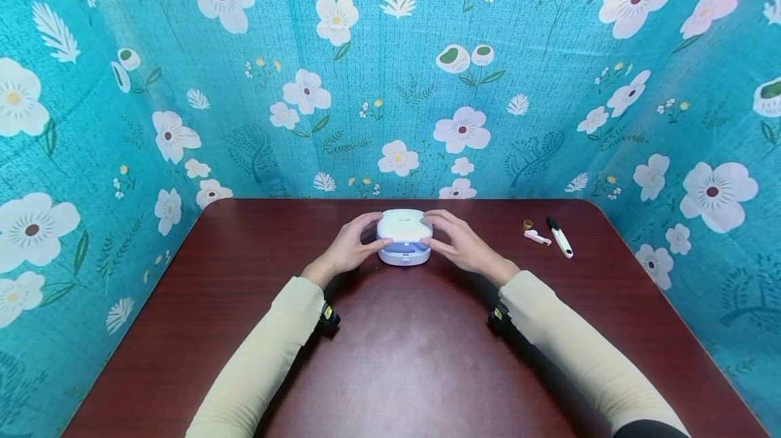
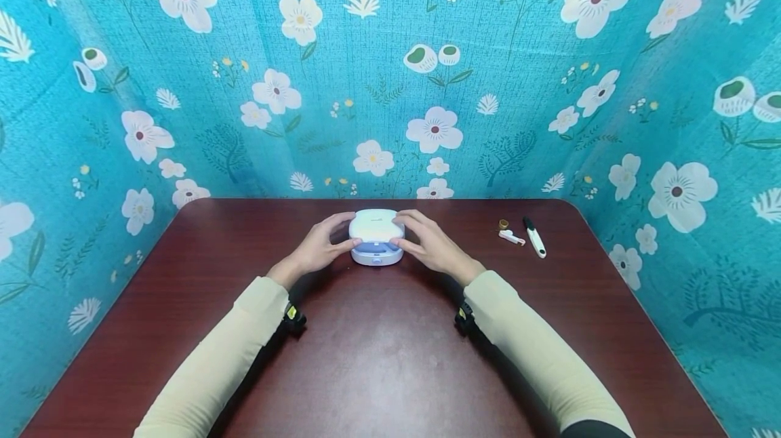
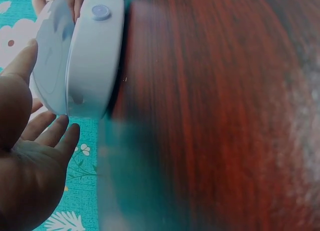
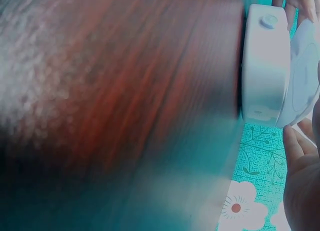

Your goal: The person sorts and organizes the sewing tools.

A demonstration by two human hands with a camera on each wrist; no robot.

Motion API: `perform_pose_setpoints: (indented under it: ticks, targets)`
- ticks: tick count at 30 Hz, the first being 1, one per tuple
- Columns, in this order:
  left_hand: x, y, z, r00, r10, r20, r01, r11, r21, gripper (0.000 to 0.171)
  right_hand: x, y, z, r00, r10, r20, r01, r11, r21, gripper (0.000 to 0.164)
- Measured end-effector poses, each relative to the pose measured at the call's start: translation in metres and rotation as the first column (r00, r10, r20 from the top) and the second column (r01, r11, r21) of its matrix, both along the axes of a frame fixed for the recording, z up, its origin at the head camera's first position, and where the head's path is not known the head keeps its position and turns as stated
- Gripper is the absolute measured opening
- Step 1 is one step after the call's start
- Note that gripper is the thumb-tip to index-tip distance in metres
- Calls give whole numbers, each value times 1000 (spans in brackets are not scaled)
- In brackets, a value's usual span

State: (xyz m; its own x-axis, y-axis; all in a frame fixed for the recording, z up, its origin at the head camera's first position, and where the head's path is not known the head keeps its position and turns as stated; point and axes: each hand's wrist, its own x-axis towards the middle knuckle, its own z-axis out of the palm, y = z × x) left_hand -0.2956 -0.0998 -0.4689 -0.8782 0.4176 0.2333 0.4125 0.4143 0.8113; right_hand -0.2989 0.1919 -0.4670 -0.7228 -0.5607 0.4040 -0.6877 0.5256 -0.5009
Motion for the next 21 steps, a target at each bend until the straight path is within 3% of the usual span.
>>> perform_pose_setpoints:
  ticks: [21]
  targets:
    - [-2,0,-1,999,3,-37,-3,1000,-19,61,-1,-1,0,1000,3,-27,-3,1000,-2,43]
